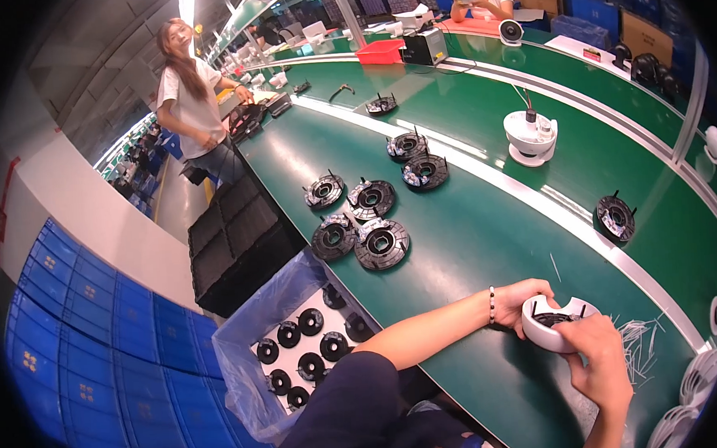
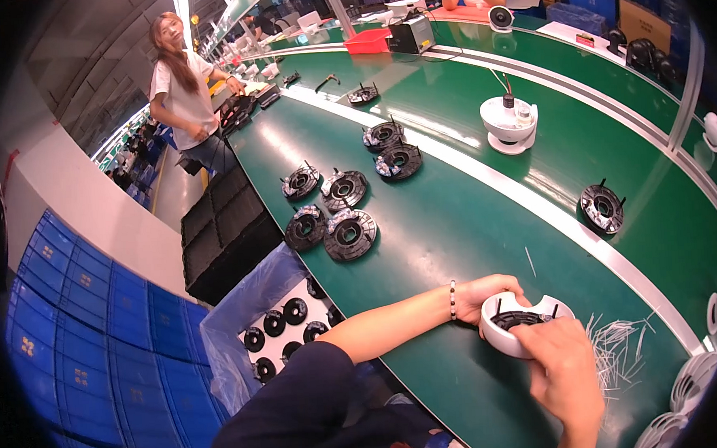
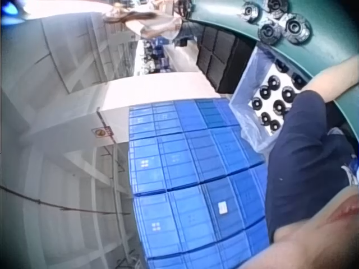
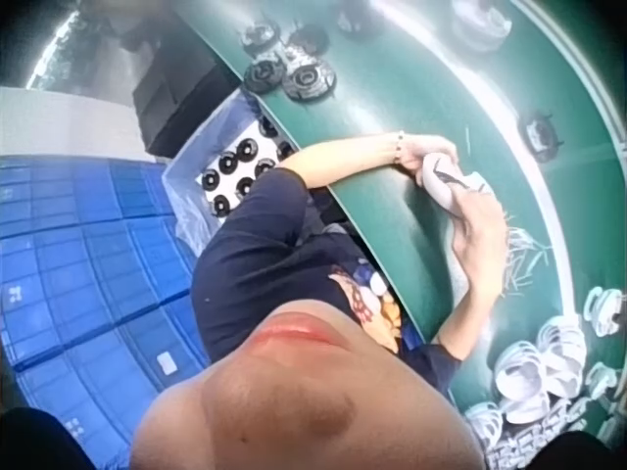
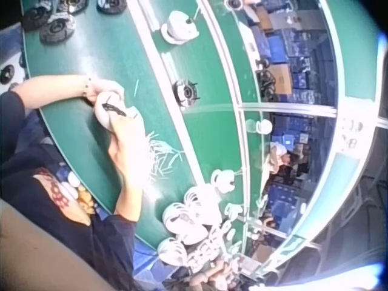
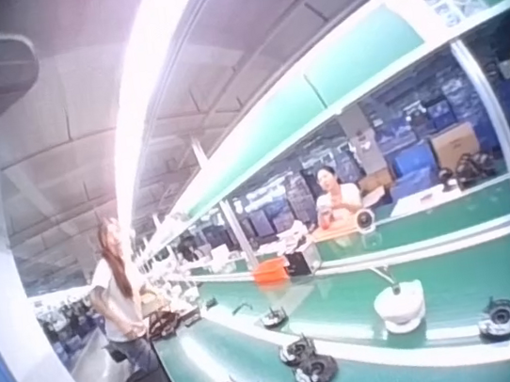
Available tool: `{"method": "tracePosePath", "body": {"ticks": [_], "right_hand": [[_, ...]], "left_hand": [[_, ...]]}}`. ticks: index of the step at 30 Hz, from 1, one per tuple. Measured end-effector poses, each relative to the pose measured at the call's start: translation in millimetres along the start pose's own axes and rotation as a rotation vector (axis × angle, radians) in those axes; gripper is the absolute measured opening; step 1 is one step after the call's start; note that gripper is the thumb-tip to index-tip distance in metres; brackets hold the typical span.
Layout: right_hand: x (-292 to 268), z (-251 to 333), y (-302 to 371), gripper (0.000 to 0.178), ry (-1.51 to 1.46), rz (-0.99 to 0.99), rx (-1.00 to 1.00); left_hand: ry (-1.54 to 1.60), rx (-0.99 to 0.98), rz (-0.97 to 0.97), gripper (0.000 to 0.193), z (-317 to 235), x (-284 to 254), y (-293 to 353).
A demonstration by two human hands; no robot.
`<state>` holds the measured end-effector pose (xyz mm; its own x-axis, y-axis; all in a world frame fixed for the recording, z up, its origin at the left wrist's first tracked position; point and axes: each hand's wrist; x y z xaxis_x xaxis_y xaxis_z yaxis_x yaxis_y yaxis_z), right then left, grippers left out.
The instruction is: Assembling the internal LED boards and outer housing of dome-shaped light fixtures on a factory production line.
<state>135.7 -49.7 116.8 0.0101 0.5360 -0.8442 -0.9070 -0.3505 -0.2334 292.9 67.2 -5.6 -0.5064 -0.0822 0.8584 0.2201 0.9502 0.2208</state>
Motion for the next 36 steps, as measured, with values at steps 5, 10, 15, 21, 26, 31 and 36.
{"method": "tracePosePath", "body": {"ticks": [5, 10, 15, 21, 26, 31, 36], "right_hand": [[5.2, 4.9, -0.4, 0.035, 0.058, 0.005, -0.044], [-4.5, -0.6, 4.9, 0.033, 0.052, -0.117, -0.049], [2.4, 13.6, 6.0, 0.029, 0.038, -0.124, -0.068], [5.2, 15.6, 7.0, 0.025, 0.052, -0.103, 0.003], [5.4, 18.0, 2.7, 0.023, 0.083, -0.107, -0.017], [5.4, 18.3, 6.3, 0.024, 0.1, -0.132, -0.022], [7.5, -5.3, 4.3, 0.039, 0.01, -0.186, -0.078]], "left_hand": [[-0.053, 0.143, -0.062, 0.03, 5.7, 4.3, -4.5], [-0.049, 0.14, 0.125, 0.036, 2.4, 12.8, 0.6], [-0.072, 0.14, 0.09, 0.043, 7.6, 7.1, 0.5], [-0.019, 0.127, 0.052, 0.042, 8.7, -0.5, -2.5], [-0.073, 0.174, 0.028, 0.039, 8.0, -3.0, -4.0], [-0.081, 0.112, -0.019, 0.045, 2.4, 7.9, 2.1], [-0.077, 0.214, 0.069, 0.046, 9.0, 7.3, 4.4]]}}
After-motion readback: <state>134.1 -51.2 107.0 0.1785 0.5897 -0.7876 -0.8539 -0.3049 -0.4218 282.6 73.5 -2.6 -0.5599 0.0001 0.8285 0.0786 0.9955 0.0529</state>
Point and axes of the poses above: each hand's wrist, its own y-axis away from the middle knuckle, its own x-axis out of the palm, z = x × y, and after that the axes turned 11 degrees about z, right-handed
